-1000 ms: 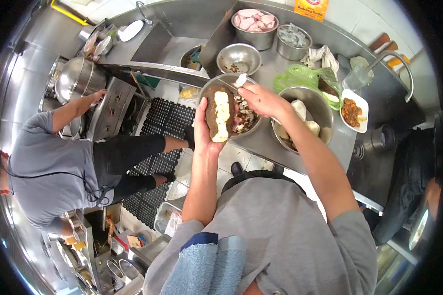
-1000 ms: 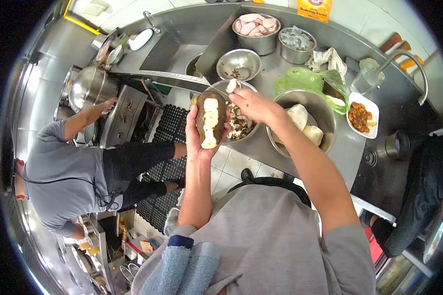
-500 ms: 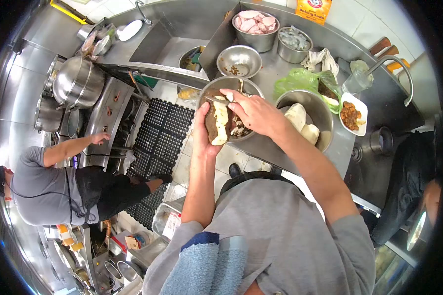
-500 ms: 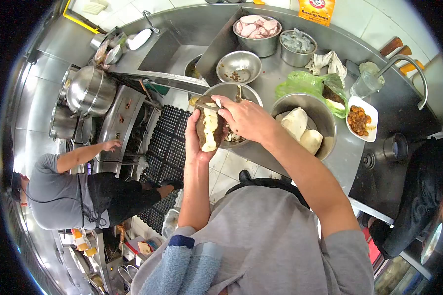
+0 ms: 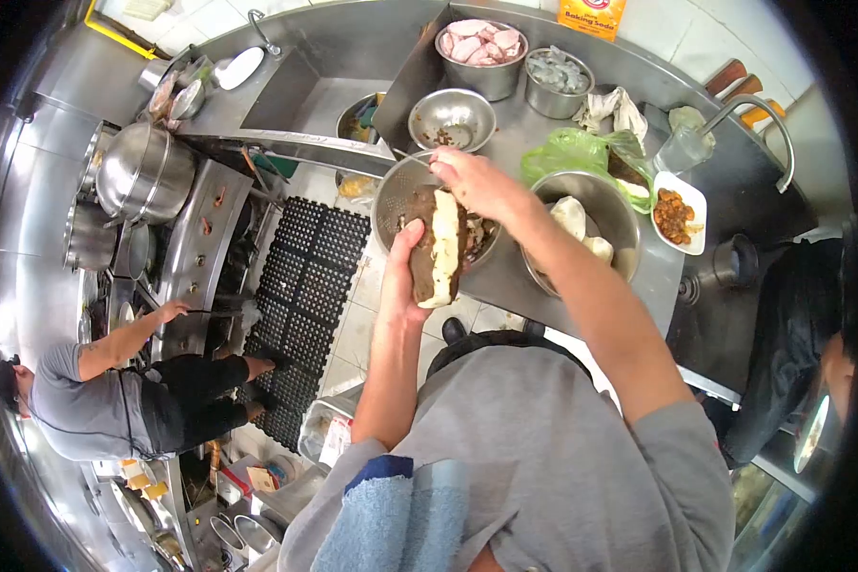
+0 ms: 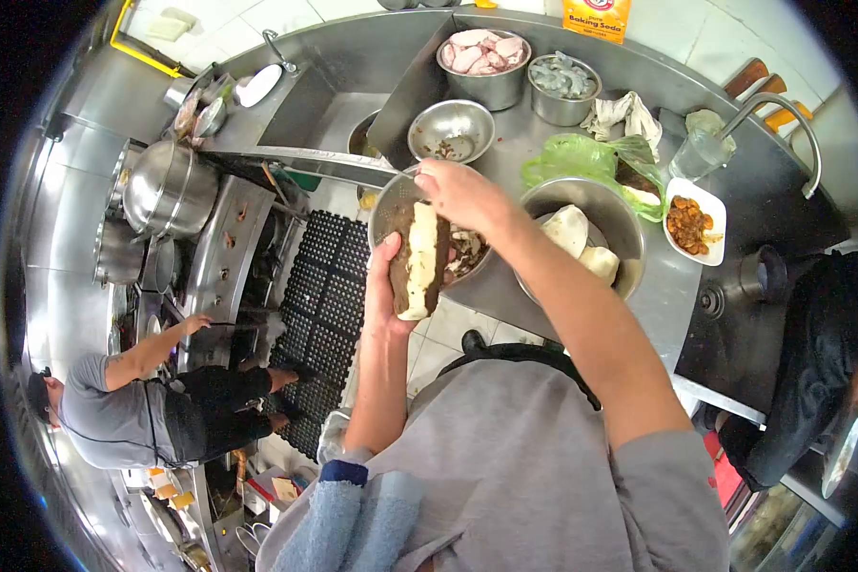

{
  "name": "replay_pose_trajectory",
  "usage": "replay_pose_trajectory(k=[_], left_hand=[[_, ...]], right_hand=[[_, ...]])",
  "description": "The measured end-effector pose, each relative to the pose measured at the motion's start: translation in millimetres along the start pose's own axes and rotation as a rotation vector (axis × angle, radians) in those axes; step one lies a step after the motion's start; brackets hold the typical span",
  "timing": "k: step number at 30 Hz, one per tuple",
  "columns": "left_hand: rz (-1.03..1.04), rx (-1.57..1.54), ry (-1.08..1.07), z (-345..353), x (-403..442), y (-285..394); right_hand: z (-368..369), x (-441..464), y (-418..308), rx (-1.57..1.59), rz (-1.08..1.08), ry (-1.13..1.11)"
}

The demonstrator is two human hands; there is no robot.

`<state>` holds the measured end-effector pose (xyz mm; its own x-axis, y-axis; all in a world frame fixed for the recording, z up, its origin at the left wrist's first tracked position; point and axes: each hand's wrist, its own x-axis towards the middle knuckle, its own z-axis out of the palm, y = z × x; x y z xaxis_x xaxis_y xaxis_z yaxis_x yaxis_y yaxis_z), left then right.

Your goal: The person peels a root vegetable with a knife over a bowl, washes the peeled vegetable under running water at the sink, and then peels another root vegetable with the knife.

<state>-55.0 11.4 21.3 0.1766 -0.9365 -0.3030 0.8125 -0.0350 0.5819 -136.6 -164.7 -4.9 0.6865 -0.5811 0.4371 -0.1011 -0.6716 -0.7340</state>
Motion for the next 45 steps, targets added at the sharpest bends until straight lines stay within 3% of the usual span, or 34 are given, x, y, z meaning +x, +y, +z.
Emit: replay_pose_trajectory(k=[1, 4, 7, 9, 12, 16, 17, 20, 23, 25, 26, 27, 31, 33, 37, 38, 40, 41, 44, 45], left_hand=[[0.000, -0.001, -0.022, -6, 2, 0], [0.062, -0.031, -0.092, -26, 15, 5], [0.137, -0.033, -0.017, -41, 19, 10], [0.156, 0.016, -0.052, -49, 20, 15], [0.169, 0.085, -0.058, -55, 23, 19], [0.229, 0.162, -0.054, -53, 25, 16], [0.200, 0.164, -0.065, -52, 25, 18], [0.158, 0.220, -0.084, -40, 16, 17], [0.210, 0.274, -0.122, -23, 8, 4], [0.171, 0.230, -0.213, -31, 11, 4], [0.120, 0.180, -0.266, -40, 12, 6], [0.153, 0.104, -0.178, -54, 15, 2], [0.292, 0.108, -0.201, -61, 16, 10], [0.424, 0.206, -0.192, -42, 17, 16], [0.481, 0.309, -0.112, -29, 20, 11], [0.578, 0.470, 0.009, -27, 20, 4], [0.577, 0.658, 0.059, -14, 16, 7], [0.578, 0.668, 0.104, -16, 16, 7], [0.694, 0.873, 0.133, -30, 19, 10], [0.678, 0.943, 0.148, -23, 16, 18]], right_hand=[[-2, 3, 4, 0.033, -0.013, -0.006], [-43, -6, -35, 0.255, 0.585, -0.359], [-46, -23, -44, 0.182, 0.386, -0.297], [-36, -30, -39, 0.081, 0.011, -0.122], [-48, -37, -67, 0.054, 0.160, -0.255], [-48, -34, -76, -0.044, 0.108, -0.217], [-43, -34, -73, -0.053, 0.039, -0.150], [-35, -25, -74, -0.003, 0.127, -0.142], [-8, -15, -17, -0.014, -0.030, 0.078], [-20, -14, -18, 0.245, 0.114, 0.009], [-37, -21, -24, 0.489, 0.370, -0.146], [-51, -24, -39, 0.729, 0.625, -0.310], [-49, -31, -68, 0.702, 0.635, -0.372], [-42, -35, -77, 0.702, 0.555, -0.334], [-32, -34, -73, 0.600, 0.499, -0.215], [-31, -35, -74, 0.515, 0.440, -0.200], [-30, -39, -74, 0.347, 0.322, -0.173], [-30, -39, -72, 0.351, 0.378, -0.194], [-27, -45, -64, 0.120, 0.050, -0.076], [-46, -44, -90, 0.106, 0.184, -0.222]])
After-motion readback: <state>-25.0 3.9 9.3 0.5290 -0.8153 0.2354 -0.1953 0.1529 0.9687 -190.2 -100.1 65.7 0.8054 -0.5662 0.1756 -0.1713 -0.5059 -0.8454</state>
